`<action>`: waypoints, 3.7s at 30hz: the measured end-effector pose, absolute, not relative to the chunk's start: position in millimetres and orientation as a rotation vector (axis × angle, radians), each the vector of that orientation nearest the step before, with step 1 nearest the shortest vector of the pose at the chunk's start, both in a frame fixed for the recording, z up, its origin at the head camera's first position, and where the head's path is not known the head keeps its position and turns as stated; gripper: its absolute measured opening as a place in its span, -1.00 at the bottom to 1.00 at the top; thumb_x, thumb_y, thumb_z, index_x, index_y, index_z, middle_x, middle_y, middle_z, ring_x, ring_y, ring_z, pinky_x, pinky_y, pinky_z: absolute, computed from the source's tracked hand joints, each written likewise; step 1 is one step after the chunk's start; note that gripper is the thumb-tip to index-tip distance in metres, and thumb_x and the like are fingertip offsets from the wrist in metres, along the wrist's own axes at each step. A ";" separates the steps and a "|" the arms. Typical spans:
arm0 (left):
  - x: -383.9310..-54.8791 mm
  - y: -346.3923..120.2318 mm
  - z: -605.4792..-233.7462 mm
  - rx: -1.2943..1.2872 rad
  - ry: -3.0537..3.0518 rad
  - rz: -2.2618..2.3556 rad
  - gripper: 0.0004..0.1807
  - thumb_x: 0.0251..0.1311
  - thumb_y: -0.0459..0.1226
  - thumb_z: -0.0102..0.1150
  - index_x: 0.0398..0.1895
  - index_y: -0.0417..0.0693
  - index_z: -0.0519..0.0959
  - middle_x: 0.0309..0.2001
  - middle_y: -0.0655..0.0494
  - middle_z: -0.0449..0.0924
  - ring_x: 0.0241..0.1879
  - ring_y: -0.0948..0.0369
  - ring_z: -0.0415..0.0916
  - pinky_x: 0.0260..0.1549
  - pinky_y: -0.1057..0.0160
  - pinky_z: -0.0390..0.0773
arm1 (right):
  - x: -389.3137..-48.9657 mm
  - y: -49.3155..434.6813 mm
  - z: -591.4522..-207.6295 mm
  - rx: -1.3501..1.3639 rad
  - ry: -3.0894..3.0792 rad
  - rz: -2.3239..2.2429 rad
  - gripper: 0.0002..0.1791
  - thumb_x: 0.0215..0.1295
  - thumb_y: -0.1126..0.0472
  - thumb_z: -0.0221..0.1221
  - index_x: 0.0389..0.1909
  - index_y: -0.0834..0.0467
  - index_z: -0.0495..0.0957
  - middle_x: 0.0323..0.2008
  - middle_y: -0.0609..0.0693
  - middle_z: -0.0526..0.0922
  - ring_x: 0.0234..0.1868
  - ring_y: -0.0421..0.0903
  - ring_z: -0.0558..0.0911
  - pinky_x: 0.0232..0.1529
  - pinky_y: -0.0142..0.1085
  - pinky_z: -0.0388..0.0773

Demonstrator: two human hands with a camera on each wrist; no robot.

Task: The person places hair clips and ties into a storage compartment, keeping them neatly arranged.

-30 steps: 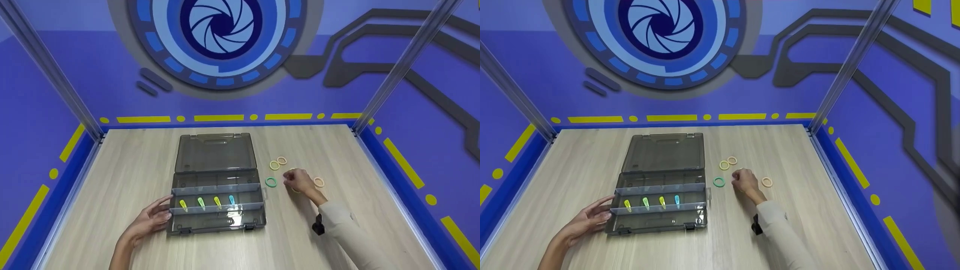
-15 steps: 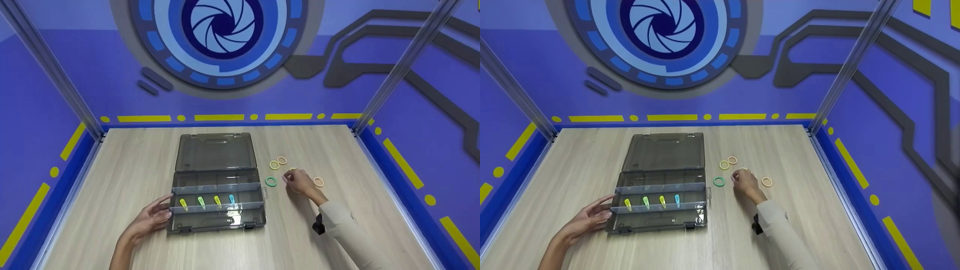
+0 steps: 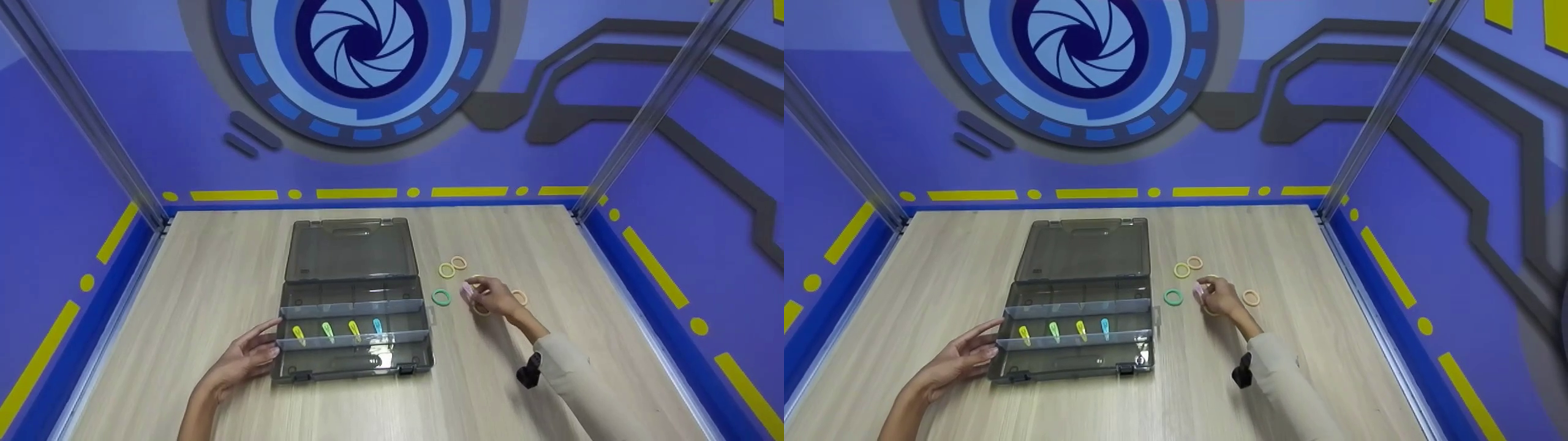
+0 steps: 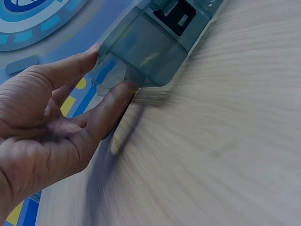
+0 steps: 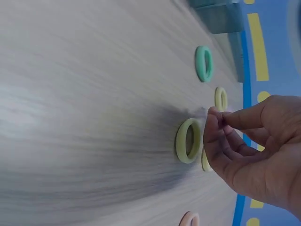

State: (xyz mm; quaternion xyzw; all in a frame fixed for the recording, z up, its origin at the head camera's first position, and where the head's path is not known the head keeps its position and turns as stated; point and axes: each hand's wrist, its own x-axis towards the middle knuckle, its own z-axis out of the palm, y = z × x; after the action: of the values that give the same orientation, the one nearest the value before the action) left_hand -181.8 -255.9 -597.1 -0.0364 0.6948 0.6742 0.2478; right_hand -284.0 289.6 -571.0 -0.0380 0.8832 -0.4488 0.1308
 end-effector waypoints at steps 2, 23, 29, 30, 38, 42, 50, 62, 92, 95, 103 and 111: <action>-182.0 -256.2 -597.4 -0.097 1.890 1.839 -0.18 0.39 -0.18 0.26 0.63 0.04 0.10 0.49 -0.34 0.19 0.25 0.15 0.51 0.18 0.03 0.61 | -282.0 290.2 -569.8 -0.102 2.492 -1.383 -0.58 0.41 0.49 0.08 0.26 0.49 0.45 -0.23 0.24 0.62 -0.35 -0.11 0.55 -0.40 -0.34 0.51; -181.7 -255.3 -597.3 -0.088 1.914 1.813 -0.19 0.41 -0.17 0.24 0.63 0.05 0.09 0.50 -0.32 0.18 0.32 0.08 0.47 0.23 -0.01 0.57 | -274.6 277.4 -552.5 -0.212 2.218 -1.515 -0.44 0.42 0.48 0.06 0.43 0.37 0.31 -0.15 0.09 0.50 -0.34 -0.21 0.49 -0.38 -0.43 0.45; -182.1 -257.1 -597.4 -0.070 1.903 1.821 -0.18 0.41 -0.16 0.25 0.63 0.04 0.09 0.48 -0.30 0.20 0.23 0.20 0.51 0.18 0.08 0.60 | -273.1 264.2 -546.2 -0.288 2.195 -1.535 -0.45 0.37 0.51 0.06 0.39 0.45 0.32 -0.15 0.10 0.57 -0.25 -0.15 0.62 -0.27 -0.43 0.59; -182.0 -257.1 -597.5 -0.069 1.902 1.821 -0.18 0.41 -0.16 0.25 0.63 0.04 0.09 0.48 -0.31 0.20 0.22 0.21 0.51 0.18 0.09 0.61 | -272.7 261.9 -545.4 -0.297 2.187 -1.536 -0.44 0.36 0.52 0.07 0.39 0.45 0.32 -0.16 0.10 0.58 -0.23 -0.14 0.64 -0.25 -0.41 0.61; -182.7 -257.4 -597.0 -0.072 1.908 1.807 -0.18 0.41 -0.17 0.24 0.63 0.03 0.08 0.50 -0.34 0.16 0.28 0.14 0.49 0.22 0.04 0.58 | -271.3 242.8 -540.2 -0.338 2.179 -1.514 -0.45 0.31 0.49 0.12 0.34 0.43 0.39 -0.24 -0.01 0.59 -0.26 -0.17 0.66 -0.19 -0.30 0.68; -182.4 -257.1 -597.2 -0.085 1.908 1.810 -0.18 0.41 -0.16 0.25 0.63 0.05 0.08 0.51 -0.34 0.15 0.28 0.12 0.49 0.22 -0.01 0.58 | -271.3 233.6 -538.7 -0.375 2.180 -1.504 -0.45 0.31 0.50 0.12 0.35 0.43 0.39 -0.24 0.01 0.62 -0.26 -0.13 0.67 -0.19 -0.30 0.68; -181.9 -255.6 -596.6 -0.115 1.910 1.806 -0.19 0.41 -0.18 0.24 0.63 0.06 0.09 0.50 -0.35 0.16 0.32 0.04 0.47 0.23 -0.04 0.57 | -270.2 216.2 -541.4 -0.414 2.147 -1.520 -0.44 0.24 0.54 0.13 0.30 0.45 0.42 -0.23 0.02 0.65 -0.29 -0.17 0.66 -0.21 -0.32 0.67; -181.4 -253.9 -596.7 -0.150 1.919 1.797 -0.19 0.40 -0.17 0.25 0.63 0.10 0.10 0.51 -0.31 0.17 0.37 -0.01 0.43 0.28 -0.11 0.52 | -269.7 198.7 -551.4 -0.429 2.137 -1.555 -0.42 0.18 0.59 0.09 0.29 0.50 0.39 -0.28 0.09 0.63 -0.30 -0.20 0.63 -0.25 -0.40 0.59; -181.2 -255.9 -598.8 -0.117 1.897 1.822 -0.17 0.40 -0.16 0.26 0.64 0.08 0.09 0.51 -0.30 0.16 0.26 0.19 0.49 0.18 0.08 0.60 | -265.3 168.2 -559.6 -0.802 2.493 -1.237 -0.58 0.06 0.67 0.24 0.00 0.44 0.62 -0.40 0.31 0.73 -0.40 0.05 0.70 -0.46 -0.55 0.43; -180.9 -256.1 -598.4 -0.111 1.897 1.824 -0.17 0.41 -0.16 0.25 0.64 0.08 0.08 0.50 -0.30 0.17 0.26 0.19 0.50 0.17 0.10 0.61 | -264.5 168.0 -558.5 -0.846 2.504 -1.202 -0.59 0.04 0.65 0.25 -0.02 0.43 0.64 -0.40 0.26 0.74 -0.40 0.00 0.70 -0.43 -0.54 0.46; -181.4 -255.8 -598.8 -0.116 1.904 1.820 -0.19 0.41 -0.17 0.25 0.63 0.08 0.10 0.51 -0.31 0.17 0.29 0.14 0.49 0.21 0.04 0.59 | -264.5 159.2 -556.2 -0.937 2.527 -1.096 -0.62 0.06 0.62 0.25 -0.03 0.43 0.65 -0.41 0.24 0.74 -0.37 0.05 0.72 -0.39 -0.51 0.50; -181.3 -255.4 -598.6 -0.120 1.907 1.822 -0.18 0.39 -0.16 0.27 0.63 0.08 0.11 0.51 -0.32 0.16 0.30 0.14 0.48 0.23 0.02 0.58 | -264.0 149.4 -559.9 -0.926 2.636 -0.882 -0.70 0.00 0.59 0.30 -0.17 0.41 0.68 -0.46 0.19 0.76 -0.45 -0.06 0.71 -0.44 -0.43 0.57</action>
State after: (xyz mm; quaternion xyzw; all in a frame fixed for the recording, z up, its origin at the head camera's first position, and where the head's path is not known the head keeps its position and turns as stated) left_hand -181.3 -255.4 -598.6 -0.0439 0.6998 0.6685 0.2481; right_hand -264.0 149.4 -559.9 -0.3141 0.8947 -0.2995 0.1058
